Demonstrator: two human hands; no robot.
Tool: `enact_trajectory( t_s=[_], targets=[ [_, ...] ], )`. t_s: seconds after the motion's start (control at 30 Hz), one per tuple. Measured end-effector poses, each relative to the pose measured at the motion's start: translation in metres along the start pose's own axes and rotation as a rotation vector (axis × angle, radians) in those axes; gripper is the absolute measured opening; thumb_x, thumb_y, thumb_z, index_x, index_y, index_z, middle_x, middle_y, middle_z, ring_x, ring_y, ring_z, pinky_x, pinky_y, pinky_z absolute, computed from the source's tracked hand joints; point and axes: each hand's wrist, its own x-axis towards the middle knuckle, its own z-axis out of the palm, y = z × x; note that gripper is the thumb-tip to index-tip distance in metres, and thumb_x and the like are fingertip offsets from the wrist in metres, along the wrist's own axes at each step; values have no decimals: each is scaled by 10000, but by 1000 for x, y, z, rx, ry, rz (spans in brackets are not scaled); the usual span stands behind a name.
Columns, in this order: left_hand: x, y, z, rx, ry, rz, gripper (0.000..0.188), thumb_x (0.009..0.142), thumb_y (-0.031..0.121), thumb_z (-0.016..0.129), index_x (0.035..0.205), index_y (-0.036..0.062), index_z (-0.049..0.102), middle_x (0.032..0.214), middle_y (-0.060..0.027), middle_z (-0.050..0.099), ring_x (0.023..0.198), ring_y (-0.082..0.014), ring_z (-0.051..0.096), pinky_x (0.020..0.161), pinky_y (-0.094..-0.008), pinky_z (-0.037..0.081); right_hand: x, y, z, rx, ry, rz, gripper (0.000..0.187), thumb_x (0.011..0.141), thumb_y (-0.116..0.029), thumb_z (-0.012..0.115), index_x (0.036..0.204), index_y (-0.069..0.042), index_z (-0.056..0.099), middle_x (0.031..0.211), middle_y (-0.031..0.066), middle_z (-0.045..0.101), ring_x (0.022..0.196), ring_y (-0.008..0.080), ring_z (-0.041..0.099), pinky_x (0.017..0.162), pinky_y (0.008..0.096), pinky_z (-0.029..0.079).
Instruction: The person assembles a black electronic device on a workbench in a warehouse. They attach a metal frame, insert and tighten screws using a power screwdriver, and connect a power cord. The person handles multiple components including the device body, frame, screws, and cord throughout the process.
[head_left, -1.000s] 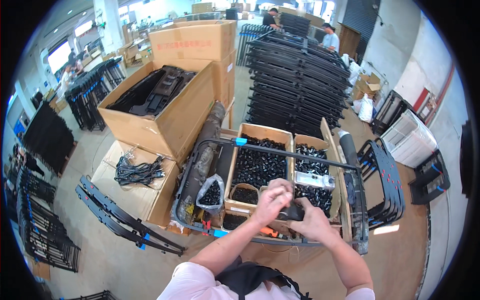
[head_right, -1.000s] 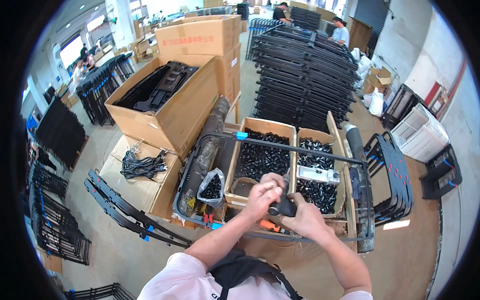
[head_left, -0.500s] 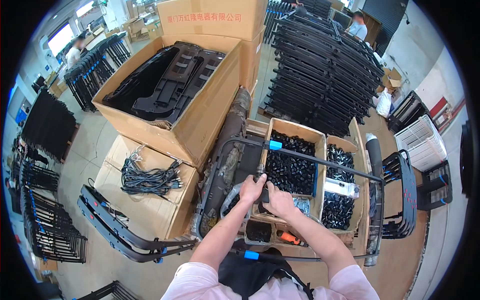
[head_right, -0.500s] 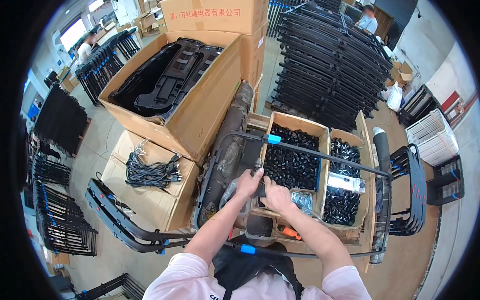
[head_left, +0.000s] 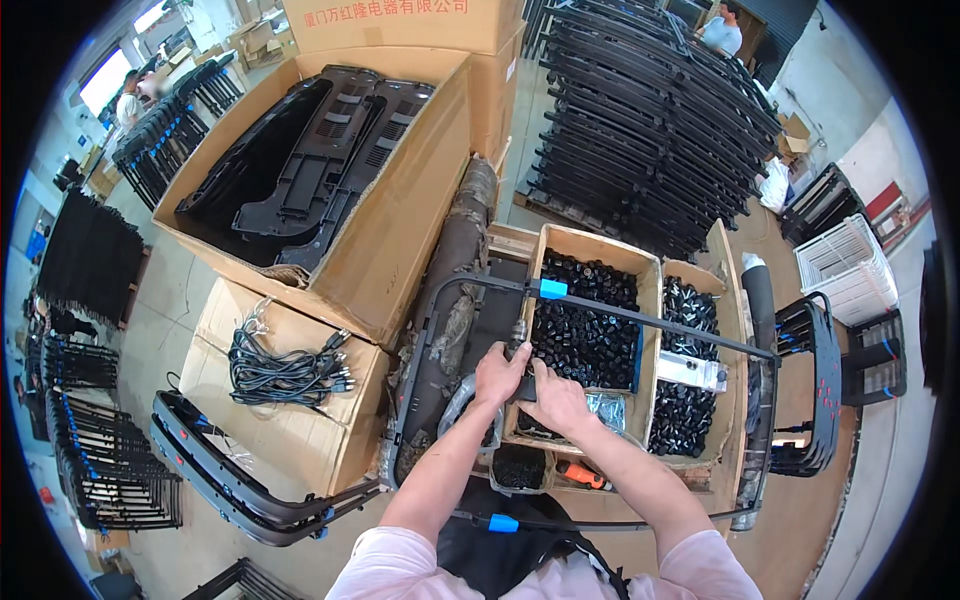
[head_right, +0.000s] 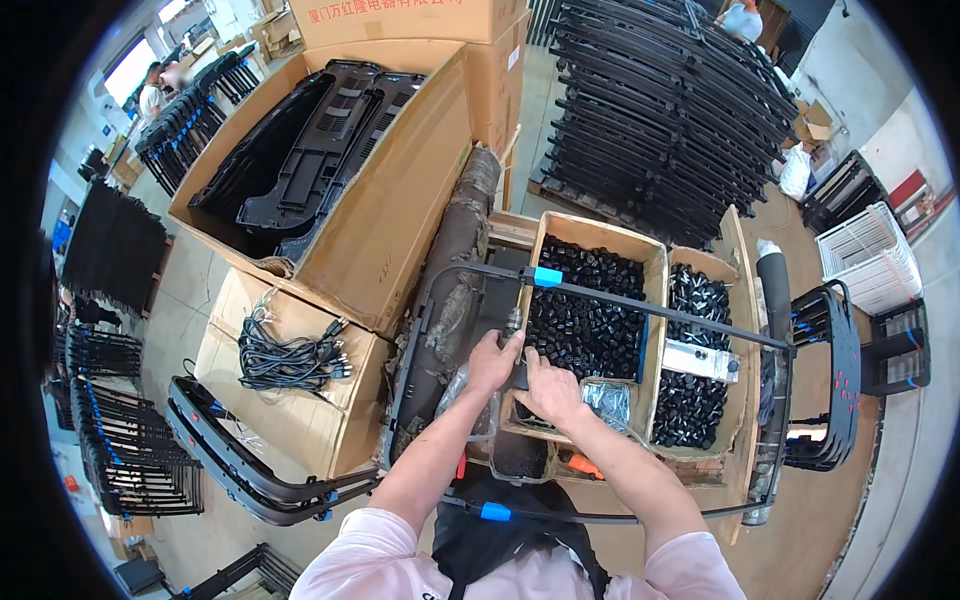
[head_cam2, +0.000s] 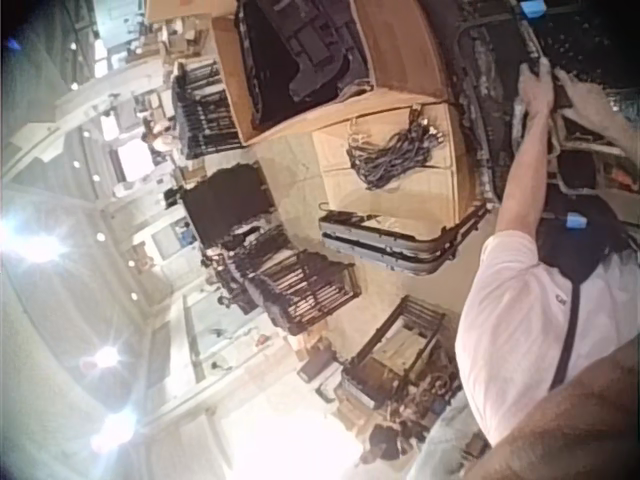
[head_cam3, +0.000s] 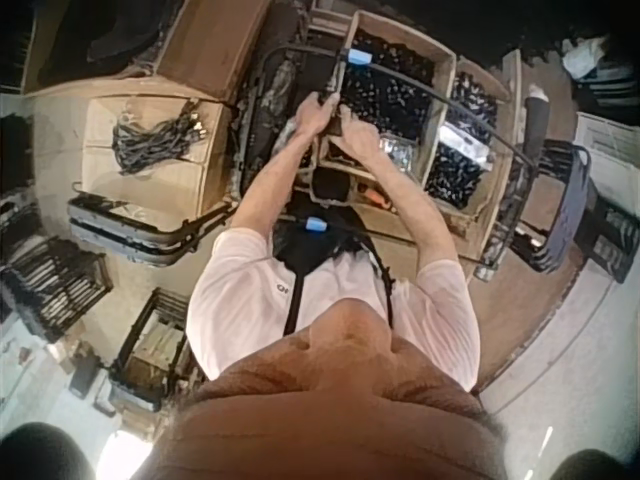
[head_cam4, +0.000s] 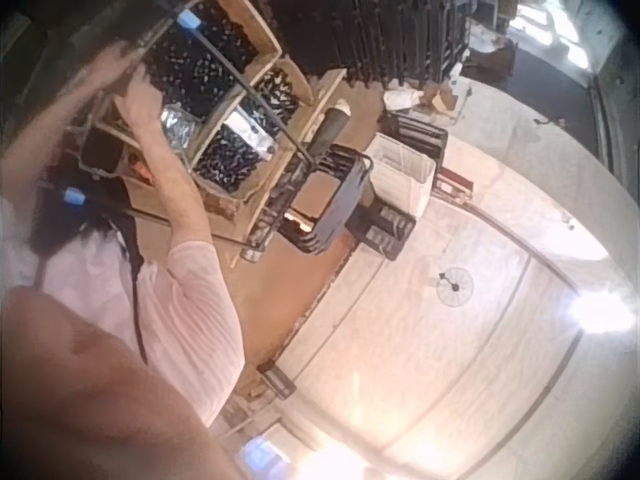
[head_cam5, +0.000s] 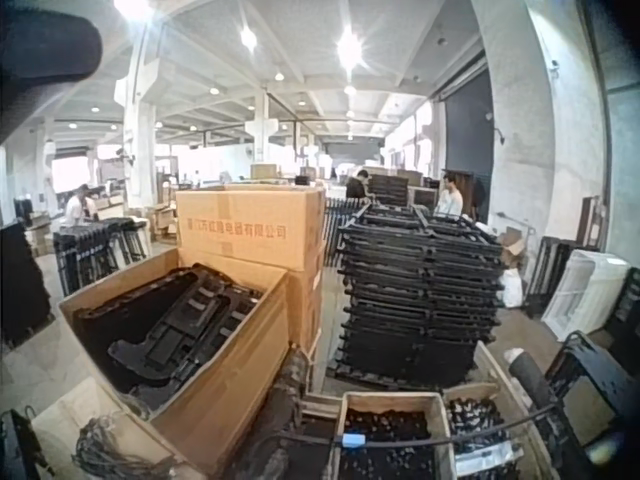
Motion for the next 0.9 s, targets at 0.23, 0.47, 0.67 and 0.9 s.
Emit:
enact_trajectory(
  t_s=[0.23,0.47,0.67,0.9],
  targets=[
    [0,10,-6,11,-33,-33,711,970,628,657,1190,-47,692,1134,-290,743,1127,-444,707,965,-495,535,4,9,9,46,36,-16,842,800,-437,872,1360,53,477,973,288,749,838,474,756,738,531,630],
    [7,19,-5,189,-95,-114,842,994,693,557,1281,-95,630,1285,-346,687,1267,-487,641,1070,-514,503,5,10,-5,64,-1,-24,912,814,-444,865,1413,82,423,995,296,745,859,458,761,757,511,632],
    [8,37,-2,321,-120,-123,776,1032,661,508,1260,-75,598,1247,-362,693,1209,-517,663,1032,-572,515,7,24,8,113,21,-14,1004,812,-460,861,1501,85,374,1060,323,741,902,487,749,793,536,620],
    [12,37,5,417,-34,-109,758,1010,678,559,1238,-44,601,1158,-296,743,1121,-465,729,961,-553,580,15,34,21,169,-2,-10,1064,816,-520,846,1540,78,347,1111,333,733,970,494,737,834,549,606]
  ],
)
